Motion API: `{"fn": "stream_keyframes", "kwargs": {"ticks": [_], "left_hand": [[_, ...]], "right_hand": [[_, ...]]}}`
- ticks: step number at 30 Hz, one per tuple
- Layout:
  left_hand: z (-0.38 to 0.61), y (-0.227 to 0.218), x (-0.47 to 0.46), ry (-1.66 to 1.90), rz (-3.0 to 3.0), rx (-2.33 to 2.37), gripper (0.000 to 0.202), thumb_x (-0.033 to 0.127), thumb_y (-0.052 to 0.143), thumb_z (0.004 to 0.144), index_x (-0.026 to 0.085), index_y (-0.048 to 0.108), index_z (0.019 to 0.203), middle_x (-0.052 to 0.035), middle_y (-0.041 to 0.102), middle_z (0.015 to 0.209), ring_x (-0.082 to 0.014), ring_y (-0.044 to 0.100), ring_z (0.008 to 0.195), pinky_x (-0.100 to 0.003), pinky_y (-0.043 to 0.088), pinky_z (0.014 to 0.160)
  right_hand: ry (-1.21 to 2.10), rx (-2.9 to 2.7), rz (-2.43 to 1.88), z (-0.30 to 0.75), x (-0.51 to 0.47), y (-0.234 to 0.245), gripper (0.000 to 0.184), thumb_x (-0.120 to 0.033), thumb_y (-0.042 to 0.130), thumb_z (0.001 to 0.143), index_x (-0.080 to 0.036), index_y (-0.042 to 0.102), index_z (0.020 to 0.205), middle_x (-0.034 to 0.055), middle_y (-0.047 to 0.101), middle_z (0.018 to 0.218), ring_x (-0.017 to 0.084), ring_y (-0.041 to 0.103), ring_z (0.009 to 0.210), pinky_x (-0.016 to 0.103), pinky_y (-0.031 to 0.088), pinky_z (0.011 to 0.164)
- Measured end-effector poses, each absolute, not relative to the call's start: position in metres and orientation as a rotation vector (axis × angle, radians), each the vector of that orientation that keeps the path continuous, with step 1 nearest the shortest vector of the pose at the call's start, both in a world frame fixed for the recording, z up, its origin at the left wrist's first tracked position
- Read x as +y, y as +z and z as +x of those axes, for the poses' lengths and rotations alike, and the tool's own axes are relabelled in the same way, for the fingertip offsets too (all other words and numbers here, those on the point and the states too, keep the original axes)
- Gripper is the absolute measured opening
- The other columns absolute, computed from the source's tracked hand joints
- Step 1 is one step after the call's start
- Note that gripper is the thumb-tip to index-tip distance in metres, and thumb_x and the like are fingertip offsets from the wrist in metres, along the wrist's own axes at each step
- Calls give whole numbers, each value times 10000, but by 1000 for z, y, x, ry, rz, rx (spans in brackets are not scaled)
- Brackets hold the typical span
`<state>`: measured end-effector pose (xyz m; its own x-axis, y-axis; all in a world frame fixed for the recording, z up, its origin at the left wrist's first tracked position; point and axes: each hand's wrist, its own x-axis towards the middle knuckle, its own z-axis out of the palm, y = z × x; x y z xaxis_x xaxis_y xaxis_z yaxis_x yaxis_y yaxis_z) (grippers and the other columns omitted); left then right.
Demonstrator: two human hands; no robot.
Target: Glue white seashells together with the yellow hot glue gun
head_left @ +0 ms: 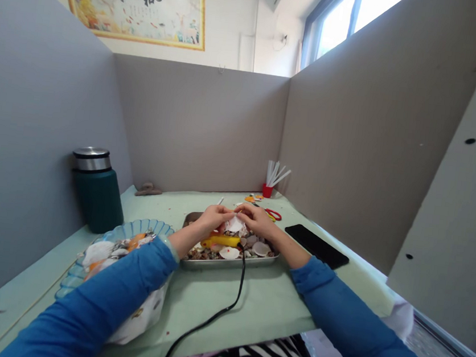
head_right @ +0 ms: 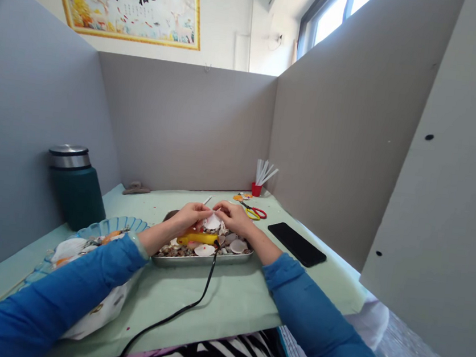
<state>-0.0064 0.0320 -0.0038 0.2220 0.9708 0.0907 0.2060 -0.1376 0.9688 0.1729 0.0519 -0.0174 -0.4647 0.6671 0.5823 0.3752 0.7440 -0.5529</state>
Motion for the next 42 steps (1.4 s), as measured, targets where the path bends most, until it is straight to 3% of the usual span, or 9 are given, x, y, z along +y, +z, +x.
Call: {"fn": "stream_keyframes", "kwargs": {"ticks": [5,11,18,42], "left_hand": [[-5,-2,31,1023,1550,1150,223,346,632,803,145,545,759,55,455,371,-68,412,312,-170,242,377],[-7,-2,31,1046,1581,1116,193,290,604,823,151,520,720,60,438,355,-62,391,307,-170,255,383],[-8,-2,29,1036,1581,1089,231,331,638,795,148,523,714,67,432,360,-53,370,304,-166,233,375],[-4,-5,37,1146,1579,1041,214,281,689,753,110,583,827,63,487,466,-47,393,322,-185,308,367]], "right_hand": [[478,-2083,-779,173,52,-18,198,-314,499,866,-156,597,935,-35,496,573,98,443,481,215,322,486],[496,-2100,-738,174,53,-18,223,-333,505,872,-163,592,987,-42,488,578,95,452,475,214,340,490],[540,-2099,-724,174,50,-17,203,-324,514,863,-160,592,953,-49,474,567,92,465,460,212,344,479],[493,-2051,-701,175,59,-23,255,-410,516,885,-179,528,993,-62,468,567,89,453,445,213,337,480]]}}
